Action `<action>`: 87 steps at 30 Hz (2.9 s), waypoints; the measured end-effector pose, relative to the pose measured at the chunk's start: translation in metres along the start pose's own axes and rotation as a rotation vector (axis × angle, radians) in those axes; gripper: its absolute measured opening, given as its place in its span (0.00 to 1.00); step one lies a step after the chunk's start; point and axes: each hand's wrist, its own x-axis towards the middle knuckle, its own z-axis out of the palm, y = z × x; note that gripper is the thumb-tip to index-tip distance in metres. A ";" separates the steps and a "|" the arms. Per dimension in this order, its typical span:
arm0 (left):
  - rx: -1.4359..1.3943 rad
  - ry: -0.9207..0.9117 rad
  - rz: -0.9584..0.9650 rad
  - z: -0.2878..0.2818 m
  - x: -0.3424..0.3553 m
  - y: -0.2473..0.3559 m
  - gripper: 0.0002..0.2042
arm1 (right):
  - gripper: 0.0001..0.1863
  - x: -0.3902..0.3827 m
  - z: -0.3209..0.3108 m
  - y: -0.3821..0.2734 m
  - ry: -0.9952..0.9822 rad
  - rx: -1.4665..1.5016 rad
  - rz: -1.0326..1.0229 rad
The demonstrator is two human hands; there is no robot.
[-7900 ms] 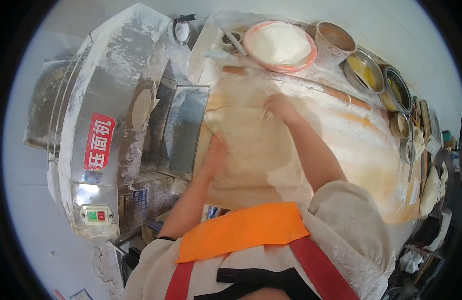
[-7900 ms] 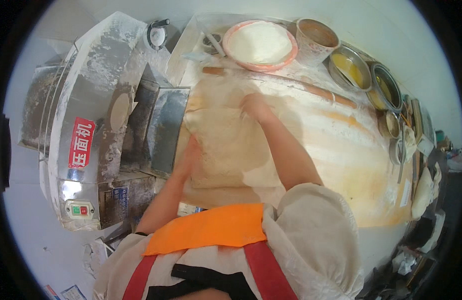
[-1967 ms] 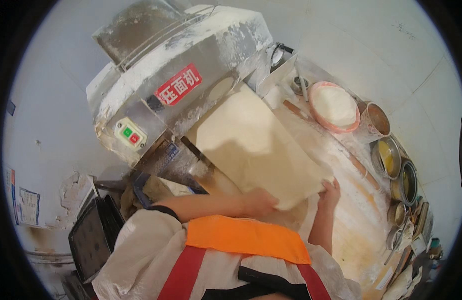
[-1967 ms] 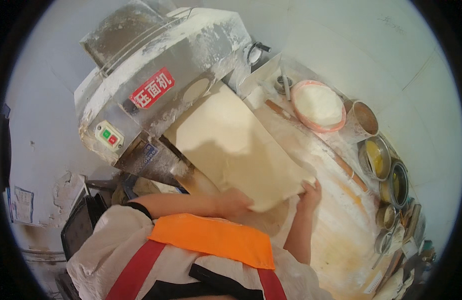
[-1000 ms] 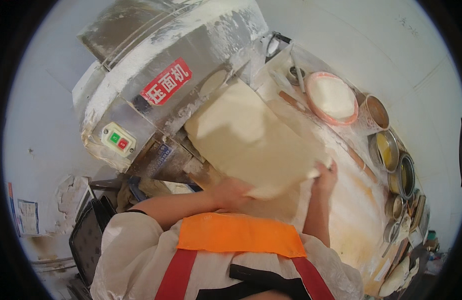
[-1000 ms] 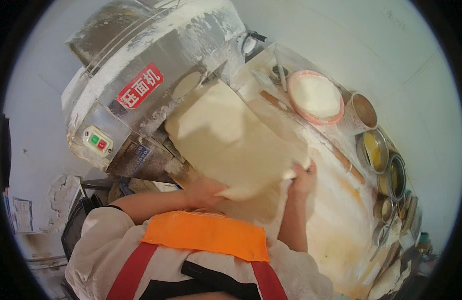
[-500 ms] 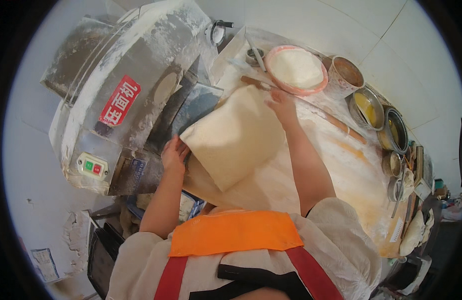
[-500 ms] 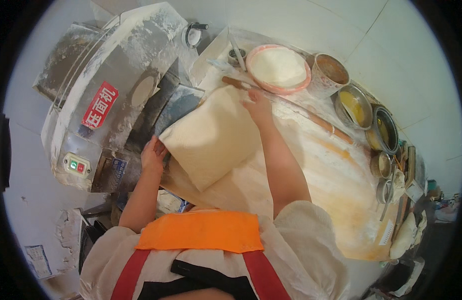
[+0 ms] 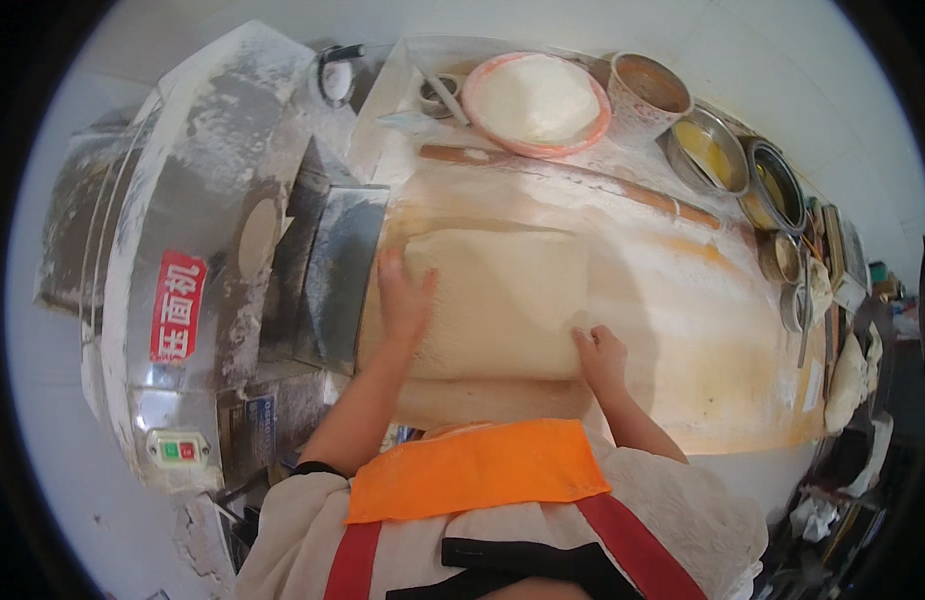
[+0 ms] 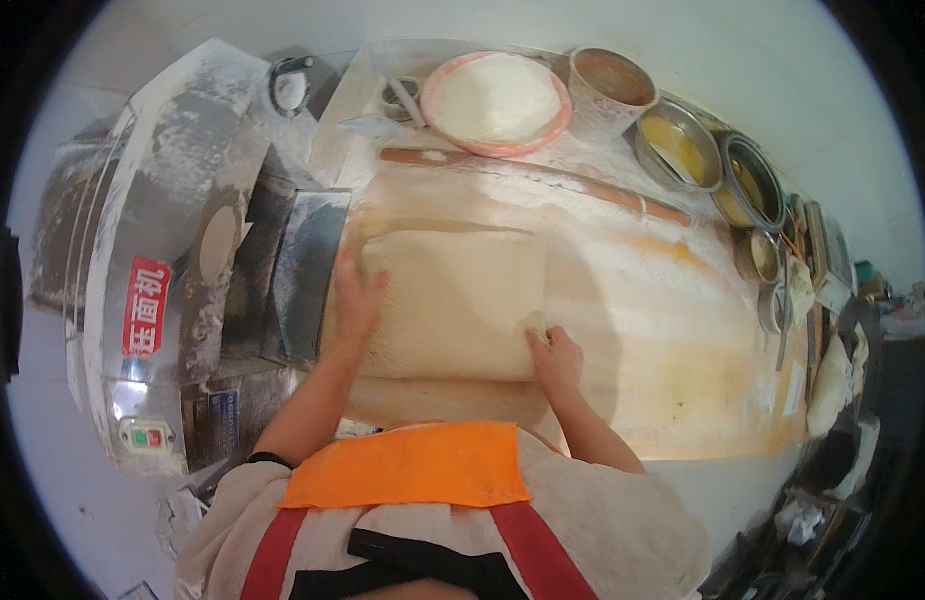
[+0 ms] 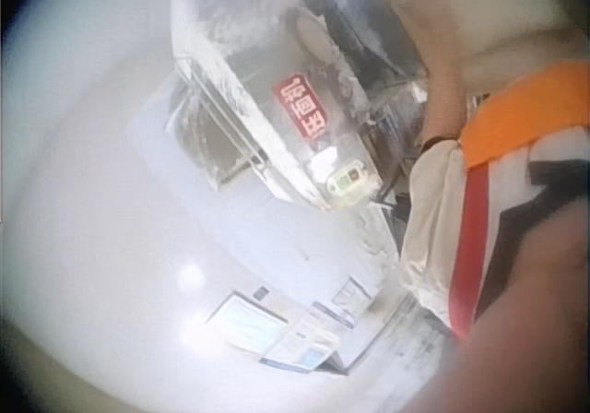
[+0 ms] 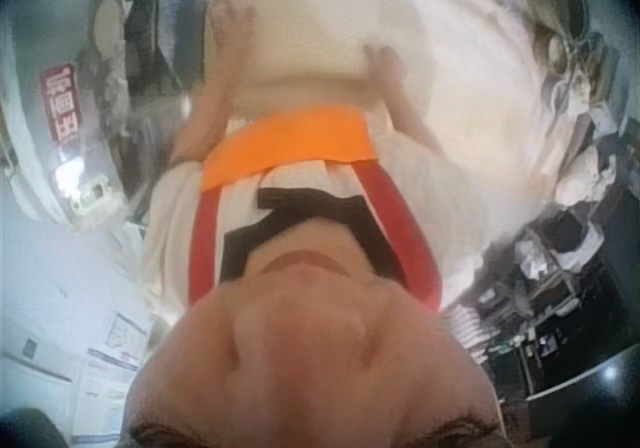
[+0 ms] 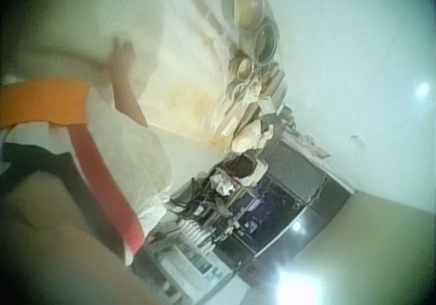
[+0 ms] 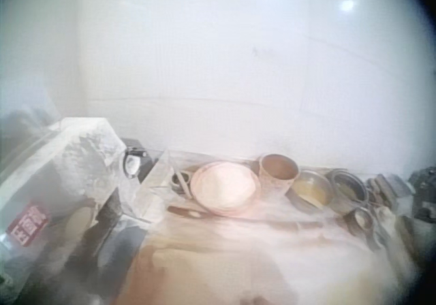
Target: The person sprays water on dough circles, sprinkles seeds on them, places the tray into a rack, and then uses a dough sheeter and rolling pin to prepare a large sheet of dough before cutting out new circles.
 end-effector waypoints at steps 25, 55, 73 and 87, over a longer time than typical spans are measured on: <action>0.358 -0.430 0.444 -0.020 -0.033 0.011 0.39 | 0.19 0.329 0.018 -0.190 0.113 0.318 -0.318; -0.266 -0.193 -0.230 -0.029 -0.016 0.022 0.35 | 0.10 0.014 0.001 -0.012 -0.208 1.220 0.205; 0.478 1.133 0.604 -0.668 0.147 0.259 0.27 | 0.17 -0.156 -0.098 -0.599 -0.867 1.476 -1.125; 1.193 0.003 0.101 -0.572 0.173 -0.009 0.47 | 0.13 -0.044 0.087 -0.447 -0.364 1.147 -0.724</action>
